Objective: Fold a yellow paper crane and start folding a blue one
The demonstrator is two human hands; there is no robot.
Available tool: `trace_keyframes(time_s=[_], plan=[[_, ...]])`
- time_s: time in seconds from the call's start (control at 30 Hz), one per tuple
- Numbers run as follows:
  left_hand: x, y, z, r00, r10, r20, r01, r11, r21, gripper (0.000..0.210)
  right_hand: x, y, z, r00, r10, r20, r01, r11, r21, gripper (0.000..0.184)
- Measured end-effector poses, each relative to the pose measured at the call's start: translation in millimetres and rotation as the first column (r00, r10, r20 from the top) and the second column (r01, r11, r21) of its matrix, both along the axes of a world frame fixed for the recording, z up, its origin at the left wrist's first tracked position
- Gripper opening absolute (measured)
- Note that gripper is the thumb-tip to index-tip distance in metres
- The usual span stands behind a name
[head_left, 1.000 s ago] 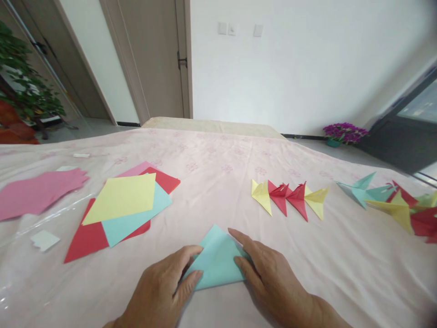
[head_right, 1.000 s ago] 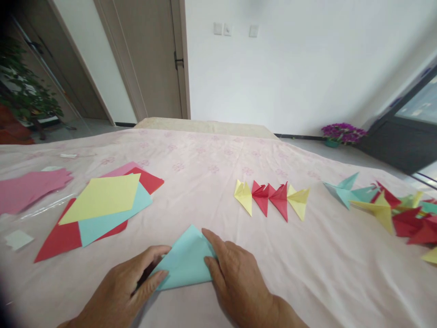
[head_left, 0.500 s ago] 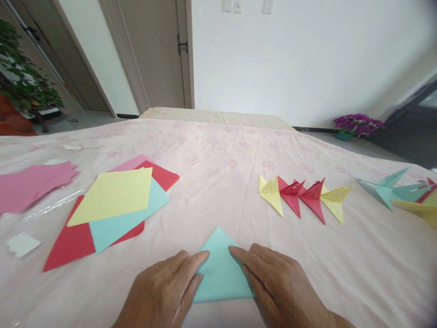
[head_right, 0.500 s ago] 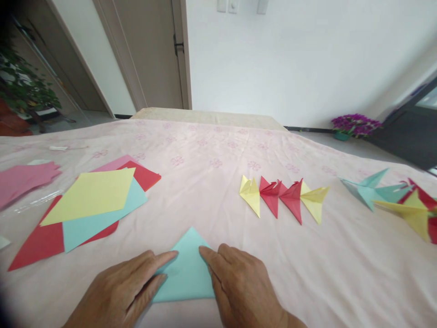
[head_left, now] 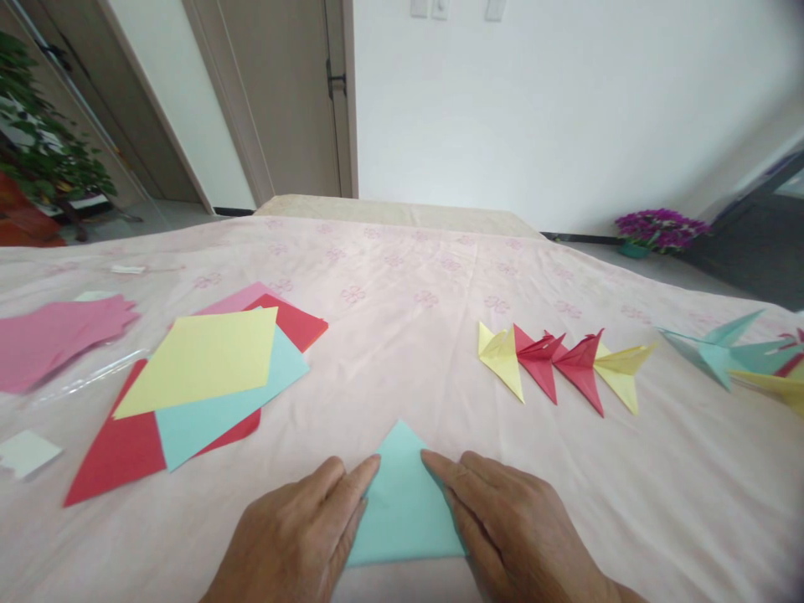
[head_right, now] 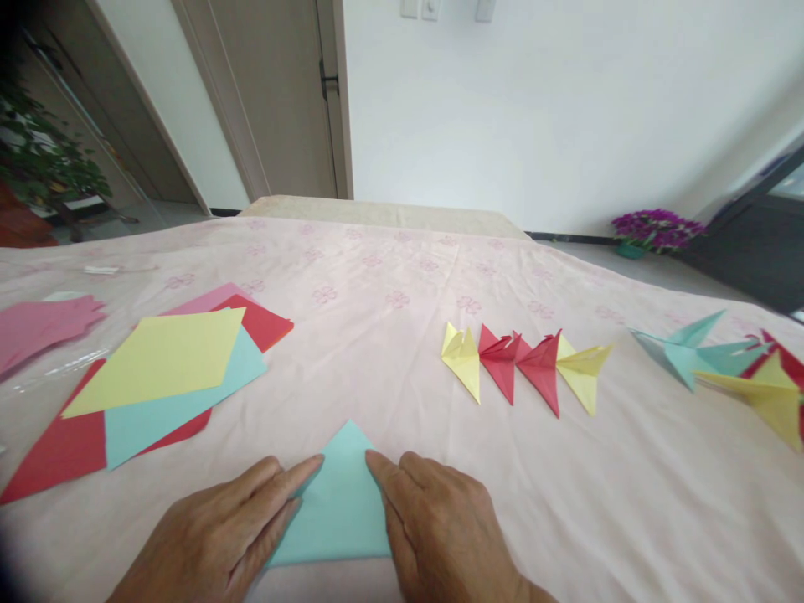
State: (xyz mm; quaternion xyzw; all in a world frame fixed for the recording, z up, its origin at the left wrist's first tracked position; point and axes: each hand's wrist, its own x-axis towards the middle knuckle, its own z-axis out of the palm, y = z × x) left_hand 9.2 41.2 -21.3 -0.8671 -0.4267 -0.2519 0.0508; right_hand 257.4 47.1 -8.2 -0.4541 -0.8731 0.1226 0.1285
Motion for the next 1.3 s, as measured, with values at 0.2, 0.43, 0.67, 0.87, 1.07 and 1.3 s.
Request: trace_keyframes(time_s=[0.2,0.43,0.67,0.87,1.07,1.3], plan=[[-2.7,-0.3,-1.1,0.999,-0.010,-0.043,0.010,1.000,0.009,0.038,-1.6,0.3,2.3,1.000,-0.006,-0.011,0.006,1.000,-0.011,0.038],[-1.7,0.9,2.7,0.995,-0.013,-0.103,0.020,0.998,0.066,0.039,-2.8,1.3,2.2,1.000,-0.018,-0.003,0.018,0.999,-0.030,0.038],[-3.9,-1.6,1.1,0.985,-0.019,-0.171,0.028,0.999,0.047,0.044,-2.0,1.0,0.5,1.000,-0.028,-0.004,0.028,0.998,-0.060,0.039],[-3.7,-2.2,1.0,0.984,-0.020,-0.180,0.031,0.998,0.059,0.045,-2.7,0.9,2.1,0.999,-0.031,-0.007,0.031,0.999,-0.043,0.038],[-2.8,-1.3,-0.1,0.984,-0.024,-0.176,0.030,0.999,0.032,0.047,-4.2,1.8,1.9,1.000,-0.027,-0.003,0.027,0.999,-0.023,0.036],[-3.0,-6.2,5.1,0.967,-0.014,-0.254,0.022,0.999,0.031,0.055,-6.1,-0.2,1.4,0.999,-0.051,0.007,0.051,0.998,0.025,0.033]])
